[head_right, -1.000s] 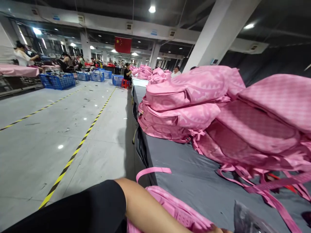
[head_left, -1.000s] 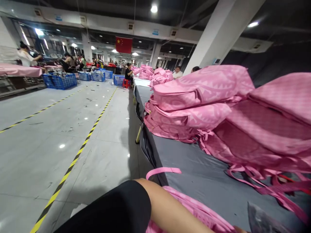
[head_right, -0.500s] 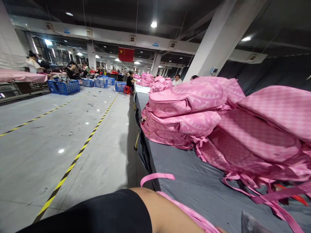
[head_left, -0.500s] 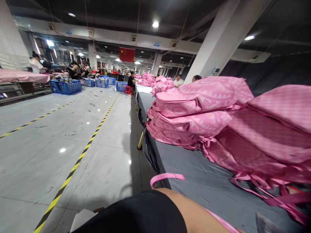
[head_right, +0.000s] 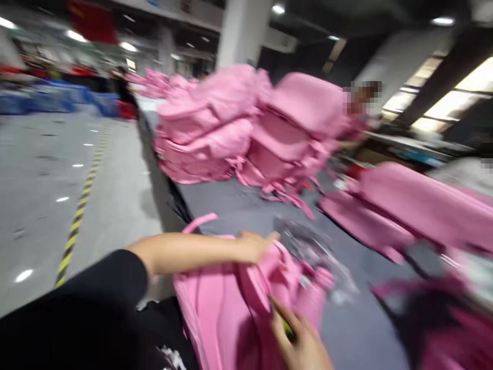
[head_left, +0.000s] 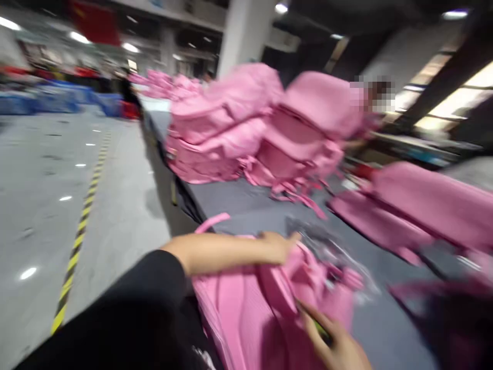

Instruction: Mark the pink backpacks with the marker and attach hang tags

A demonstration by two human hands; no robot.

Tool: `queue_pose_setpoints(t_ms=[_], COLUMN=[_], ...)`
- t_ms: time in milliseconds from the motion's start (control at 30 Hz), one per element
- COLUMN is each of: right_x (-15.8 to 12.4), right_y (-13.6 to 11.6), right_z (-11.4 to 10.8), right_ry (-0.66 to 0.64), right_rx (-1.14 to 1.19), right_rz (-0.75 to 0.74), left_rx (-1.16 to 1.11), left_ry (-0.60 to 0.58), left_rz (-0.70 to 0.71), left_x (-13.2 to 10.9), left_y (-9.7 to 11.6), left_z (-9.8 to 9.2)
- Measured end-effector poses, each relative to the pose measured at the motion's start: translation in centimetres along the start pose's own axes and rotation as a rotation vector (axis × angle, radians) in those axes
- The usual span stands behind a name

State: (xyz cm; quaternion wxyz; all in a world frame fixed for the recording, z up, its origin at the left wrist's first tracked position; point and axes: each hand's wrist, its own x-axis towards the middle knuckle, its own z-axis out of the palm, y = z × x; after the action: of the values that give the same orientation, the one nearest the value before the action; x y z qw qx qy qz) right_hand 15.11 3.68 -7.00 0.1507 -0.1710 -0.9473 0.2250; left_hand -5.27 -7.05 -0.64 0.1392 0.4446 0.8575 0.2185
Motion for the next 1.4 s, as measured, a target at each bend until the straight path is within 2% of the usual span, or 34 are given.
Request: queue_pose_setpoints(t_ms=[67,100,167,267,433,600,733,933,1133,1300,1400], right_x=[-2.5,-2.9,-2.8,-2.3,-2.0,0.1,1.7,3.0,3.1,3.0,2.9], right_y=[-0.1,-0.4,-1.0,-1.5,-1.7,-2.1,-1.9,-1.2,-1.8,-2.3,-2.4], right_z=[0.2,0.4,0.8,0.9,0.9,1.4,2.3,4.1,4.8,5.4,5.3], right_ry=[-0.026,-0.01,0.039,0.072,0.088,0.07,0.092,0.204,0.224,0.286,0.262], right_rx=[-0.013,-0.007,0.03,0.141,0.301,0.223,0.149,0.204,0.245,0.399,0.309], right_rz=[0.096,0.129,0.159,0.173,0.178,0.162,0.167,0.15,0.242,0.209,0.28], left_rx=[0.085,0.127,0.209,0.391,0.525,0.627,0.647,0.66,0.656,0.652,0.651], left_ry=[-0.227,-0.299,-0.367,-0.354,-0.319,-0.337,-0.369,-0.381,-0.398,-0.408,-0.41], left_rz=[0.052,0.088,0.162,0.211,0.242,0.268,0.253,0.23,0.195,0.169,0.137], left_x=[1.9,2.8,4.2,4.9,4.4,5.4,6.0,6.7,7.1,7.2,7.2], left_y=[1.5,1.7,1.4,0.7,0.5,0.7,1.0,1.1,1.0,1.1,1.2], left_z=[1.1,1.4,1.7,1.9,2.2,2.4,2.5,3.0,3.2,3.3,3.3])
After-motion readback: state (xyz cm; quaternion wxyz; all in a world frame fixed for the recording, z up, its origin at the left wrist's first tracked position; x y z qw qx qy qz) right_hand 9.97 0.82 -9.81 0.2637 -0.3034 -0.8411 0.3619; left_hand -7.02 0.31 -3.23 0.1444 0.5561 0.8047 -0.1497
